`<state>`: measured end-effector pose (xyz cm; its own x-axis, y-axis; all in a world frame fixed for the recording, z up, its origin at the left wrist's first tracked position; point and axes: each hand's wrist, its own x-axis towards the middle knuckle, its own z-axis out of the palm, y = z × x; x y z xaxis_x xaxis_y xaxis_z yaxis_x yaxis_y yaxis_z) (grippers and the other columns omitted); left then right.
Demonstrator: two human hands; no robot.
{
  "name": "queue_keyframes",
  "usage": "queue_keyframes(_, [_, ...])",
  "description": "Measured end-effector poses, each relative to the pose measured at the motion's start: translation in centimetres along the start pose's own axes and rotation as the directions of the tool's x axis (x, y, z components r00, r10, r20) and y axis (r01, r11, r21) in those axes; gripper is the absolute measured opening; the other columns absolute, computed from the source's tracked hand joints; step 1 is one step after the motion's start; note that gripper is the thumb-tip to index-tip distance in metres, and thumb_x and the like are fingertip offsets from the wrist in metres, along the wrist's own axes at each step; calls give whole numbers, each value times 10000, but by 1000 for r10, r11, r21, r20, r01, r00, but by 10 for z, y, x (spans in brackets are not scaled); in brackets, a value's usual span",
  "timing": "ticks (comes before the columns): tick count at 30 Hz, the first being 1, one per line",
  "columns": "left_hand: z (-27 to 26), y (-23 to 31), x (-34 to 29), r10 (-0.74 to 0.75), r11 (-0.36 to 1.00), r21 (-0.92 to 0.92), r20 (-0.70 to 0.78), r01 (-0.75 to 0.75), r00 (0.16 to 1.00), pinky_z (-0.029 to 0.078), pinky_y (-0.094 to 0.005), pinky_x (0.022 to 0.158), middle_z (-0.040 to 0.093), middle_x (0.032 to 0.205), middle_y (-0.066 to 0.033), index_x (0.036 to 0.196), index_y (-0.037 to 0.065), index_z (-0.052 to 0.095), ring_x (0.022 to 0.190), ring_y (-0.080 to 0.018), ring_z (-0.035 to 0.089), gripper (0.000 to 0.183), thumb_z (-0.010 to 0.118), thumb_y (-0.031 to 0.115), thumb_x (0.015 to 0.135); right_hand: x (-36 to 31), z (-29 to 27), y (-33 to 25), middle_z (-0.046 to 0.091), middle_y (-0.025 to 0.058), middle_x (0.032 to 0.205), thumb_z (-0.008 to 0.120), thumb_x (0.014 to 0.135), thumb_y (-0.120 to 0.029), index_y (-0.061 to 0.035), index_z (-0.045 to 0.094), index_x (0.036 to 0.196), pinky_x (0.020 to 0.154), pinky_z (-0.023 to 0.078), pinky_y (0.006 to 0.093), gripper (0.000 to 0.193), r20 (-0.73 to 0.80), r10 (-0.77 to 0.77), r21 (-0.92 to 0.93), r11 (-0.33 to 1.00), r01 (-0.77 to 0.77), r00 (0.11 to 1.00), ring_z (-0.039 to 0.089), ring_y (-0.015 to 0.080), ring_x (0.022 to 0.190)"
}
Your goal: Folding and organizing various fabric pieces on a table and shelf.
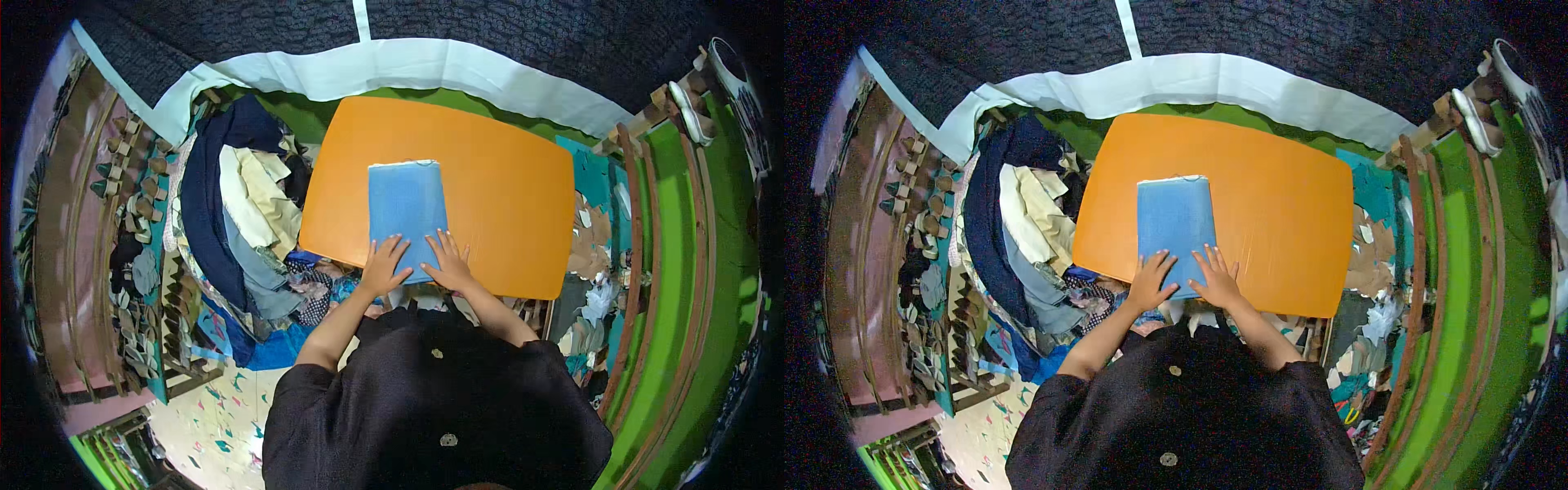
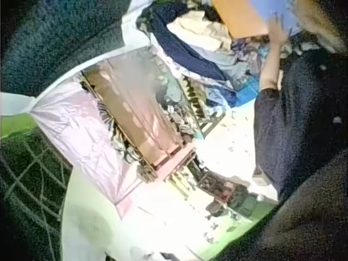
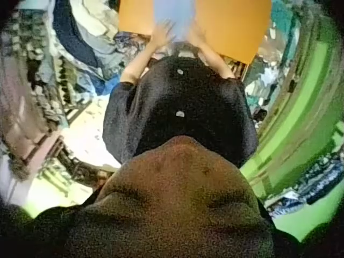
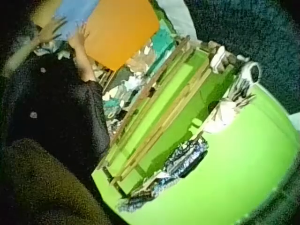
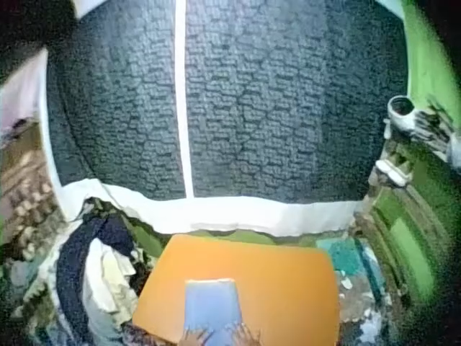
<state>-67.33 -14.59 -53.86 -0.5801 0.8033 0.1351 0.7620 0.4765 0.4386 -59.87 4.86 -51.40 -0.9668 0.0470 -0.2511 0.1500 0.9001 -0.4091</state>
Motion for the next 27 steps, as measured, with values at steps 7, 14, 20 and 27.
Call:
queue_keyframes(7, [8, -41, 34, -805, 563, -560, -204, 608, 557, 365, -394, 911, 474, 1128, -292, 1172, -107, 402, 1071, -372, 452, 646, 651, 241, 688, 31, 25, 18, 389, 268, 1196, 669, 727, -276, 47, 275, 1268, 911, 356, 375, 743, -413, 435, 528, 830, -179, 800, 411, 374, 1111])
queue_keyframes(14, [-9, -26, 69, -704, 188, -763, 335, 619, 626, 491, -361, 693, 624, 899, -197, 962, -95, 574, 791, -274, 617, 421, 668, 182, 658, 35, 26, 31, 582, 184, 935, 642, 758, -192, 81, 319, 1225, 739, 469, 346, 630, -133, 602, 892, 419, -170, 787, 580, 244, 825])
queue_keyframes(20, [17, -61, 51, -567, 237, -670, 492, 703, 660, 499, -327, 660, 633, 882, -163, 968, -84, 585, 745, -243, 621, 393, 686, 137, 660, -5, 22, 2, 596, 161, 980, 619, 775, -267, 62, 507, 1096, 726, 469, 343, 473, 130, 524, 909, 277, -313, 842, 593, 243, 845])
queue_keyframes(27, [15, 55, 92, -446, 325, -756, 408, 569, 796, 471, -318, 711, 632, 908, -147, 976, -69, 590, 793, -233, 603, 360, 669, 133, 688, -76, 10, 46, 587, 126, 961, 601, 810, -211, 24, 518, 1064, 717, 459, 329, 356, -16, 759, 985, 123, -119, 651, 570, 195, 834])
